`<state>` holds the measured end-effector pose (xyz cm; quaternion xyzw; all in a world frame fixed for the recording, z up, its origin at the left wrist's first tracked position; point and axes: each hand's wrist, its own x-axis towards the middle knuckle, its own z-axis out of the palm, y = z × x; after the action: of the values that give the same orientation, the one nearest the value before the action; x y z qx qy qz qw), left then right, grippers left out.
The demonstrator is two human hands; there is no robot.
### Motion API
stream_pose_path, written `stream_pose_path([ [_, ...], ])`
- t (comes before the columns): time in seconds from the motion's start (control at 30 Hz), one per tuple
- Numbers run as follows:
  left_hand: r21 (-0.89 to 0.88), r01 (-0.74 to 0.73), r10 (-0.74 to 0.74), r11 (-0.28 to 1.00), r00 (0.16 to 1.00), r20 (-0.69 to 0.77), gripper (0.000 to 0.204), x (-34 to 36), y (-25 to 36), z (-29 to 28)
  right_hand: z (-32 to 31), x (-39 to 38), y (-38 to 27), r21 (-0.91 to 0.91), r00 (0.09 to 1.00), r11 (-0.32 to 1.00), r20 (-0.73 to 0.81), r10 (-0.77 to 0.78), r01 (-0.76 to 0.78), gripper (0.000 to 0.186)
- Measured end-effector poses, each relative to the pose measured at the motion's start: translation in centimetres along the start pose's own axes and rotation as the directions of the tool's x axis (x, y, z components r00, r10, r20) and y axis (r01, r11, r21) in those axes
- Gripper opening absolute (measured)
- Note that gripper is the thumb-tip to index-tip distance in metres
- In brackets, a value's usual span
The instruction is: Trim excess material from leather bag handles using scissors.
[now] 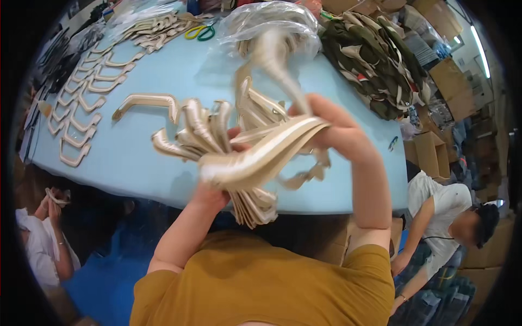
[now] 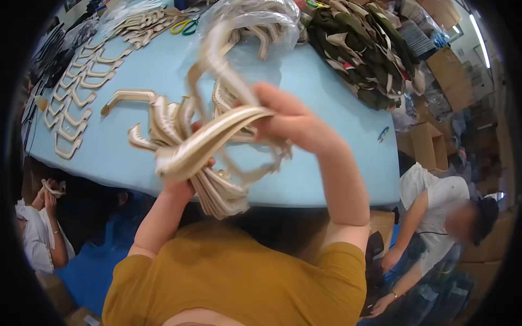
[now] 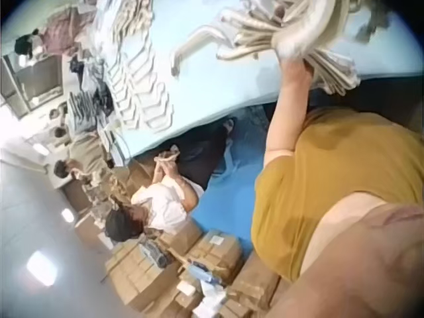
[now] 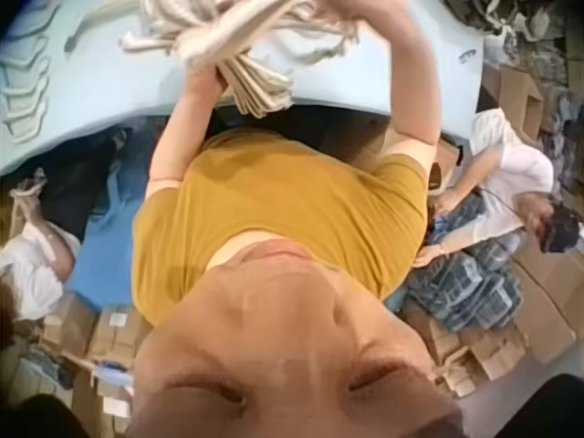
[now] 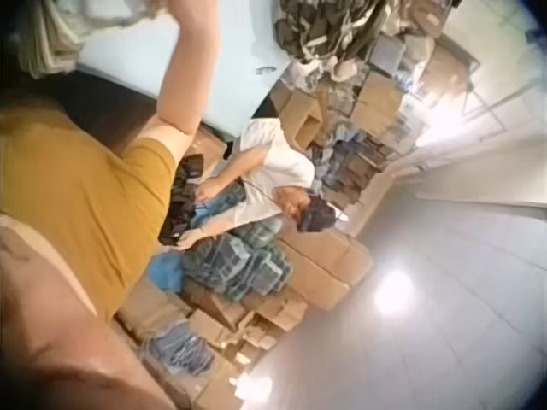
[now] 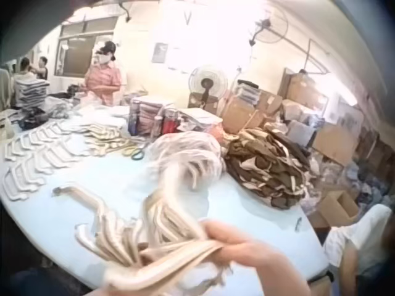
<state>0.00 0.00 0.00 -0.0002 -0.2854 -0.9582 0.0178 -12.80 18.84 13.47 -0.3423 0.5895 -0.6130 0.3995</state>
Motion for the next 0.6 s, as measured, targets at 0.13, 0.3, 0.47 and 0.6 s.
stream_pose_path([
  [0.13, -0.031, 0.018, -0.019, 0.999, 1.0, -0.022, 0.059, -1.5, -0.9, 1.6, 5.4, 0.2, 2.8, 0.11, 0.974, 0.971, -0.055, 0.222, -0.215, 0.039],
  [0.3, -0.157, 0.069, -0.103, 0.985, 0.971, -0.217, 0.033, -2.4, -0.9, 2.1, 7.9, -0.8, 7.3, -0.23, 0.989, 0.973, -0.147, -0.028, -0.006, 0.039],
  [0.47, -0.112, 0.148, -0.172, 0.983, 0.954, -0.245, 0.019, -3.2, -0.4, 2.9, 9.8, -2.2, 8.5, -0.562, 0.91, 0.827, -0.352, -0.217, -0.02, 0.042],
  [0.6, -0.124, 0.118, -0.142, 0.985, 0.969, -0.205, 0.02, -3.8, -0.6, 1.8, 12.0, -1.7, 8.4, -0.734, 0.892, 0.678, -0.324, -0.316, -0.026, 0.041],
])
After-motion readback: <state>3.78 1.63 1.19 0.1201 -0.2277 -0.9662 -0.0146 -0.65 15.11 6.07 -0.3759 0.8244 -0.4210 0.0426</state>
